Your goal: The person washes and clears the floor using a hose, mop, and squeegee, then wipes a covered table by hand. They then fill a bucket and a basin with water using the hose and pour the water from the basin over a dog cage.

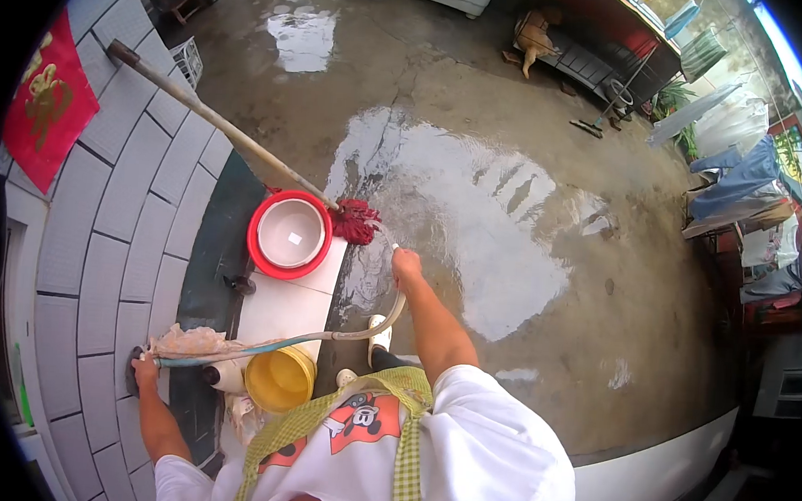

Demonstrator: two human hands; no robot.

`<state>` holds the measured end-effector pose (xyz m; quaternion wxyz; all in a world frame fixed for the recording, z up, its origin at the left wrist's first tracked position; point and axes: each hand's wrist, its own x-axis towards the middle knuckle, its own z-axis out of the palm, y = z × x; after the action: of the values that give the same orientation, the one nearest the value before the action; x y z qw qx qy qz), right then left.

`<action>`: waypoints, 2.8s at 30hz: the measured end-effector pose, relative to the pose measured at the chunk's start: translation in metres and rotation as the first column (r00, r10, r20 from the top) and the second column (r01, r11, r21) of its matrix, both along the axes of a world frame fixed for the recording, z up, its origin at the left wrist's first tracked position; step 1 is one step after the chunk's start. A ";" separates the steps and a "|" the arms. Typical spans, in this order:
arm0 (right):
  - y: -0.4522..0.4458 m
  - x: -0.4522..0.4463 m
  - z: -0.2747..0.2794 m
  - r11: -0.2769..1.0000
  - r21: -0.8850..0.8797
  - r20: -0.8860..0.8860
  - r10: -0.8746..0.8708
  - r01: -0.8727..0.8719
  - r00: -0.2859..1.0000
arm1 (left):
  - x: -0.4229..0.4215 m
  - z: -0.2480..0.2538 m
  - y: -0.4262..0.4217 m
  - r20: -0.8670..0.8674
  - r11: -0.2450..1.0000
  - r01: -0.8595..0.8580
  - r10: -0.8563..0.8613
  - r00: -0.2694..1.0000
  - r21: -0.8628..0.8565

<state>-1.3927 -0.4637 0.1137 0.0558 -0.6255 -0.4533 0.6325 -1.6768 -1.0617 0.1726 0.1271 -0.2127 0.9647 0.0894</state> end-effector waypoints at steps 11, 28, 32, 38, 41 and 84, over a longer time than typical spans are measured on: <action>0.003 0.010 0.009 1.000 0.008 -0.050 -0.011 0.012 0.999 | -0.006 -0.009 -0.015 0.017 0.975 0.194 -0.193 0.981 -0.110; 0.048 0.076 0.060 0.897 -0.116 -0.550 -0.415 0.426 0.725 | -0.001 -0.008 -0.002 -0.152 0.995 0.076 -0.065 0.986 0.066; 0.064 0.059 0.069 0.935 -0.104 -0.556 -0.337 0.339 0.760 | 0.019 0.016 0.024 -0.090 0.996 0.069 -0.075 0.993 -0.064; 0.039 -0.004 0.079 0.995 -0.101 -0.255 -0.008 -0.018 0.967 | 0.032 0.044 0.035 -0.041 0.953 0.261 -0.271 0.962 -0.155; 0.019 -0.048 0.064 0.966 -0.152 -0.246 0.165 -0.207 0.955 | 0.030 0.044 0.029 0.000 0.933 0.321 -0.326 0.945 -0.164; -0.350 -0.045 -0.339 0.039 -0.115 0.083 0.996 -0.993 0.030 | 0.023 0.029 0.012 -0.083 0.925 0.358 -0.370 0.925 -0.129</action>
<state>-1.4374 -0.8136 -0.2252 -0.4378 -0.1796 -0.7547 0.4544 -1.6537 -1.0495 0.2014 0.0780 -0.0314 0.9962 0.0215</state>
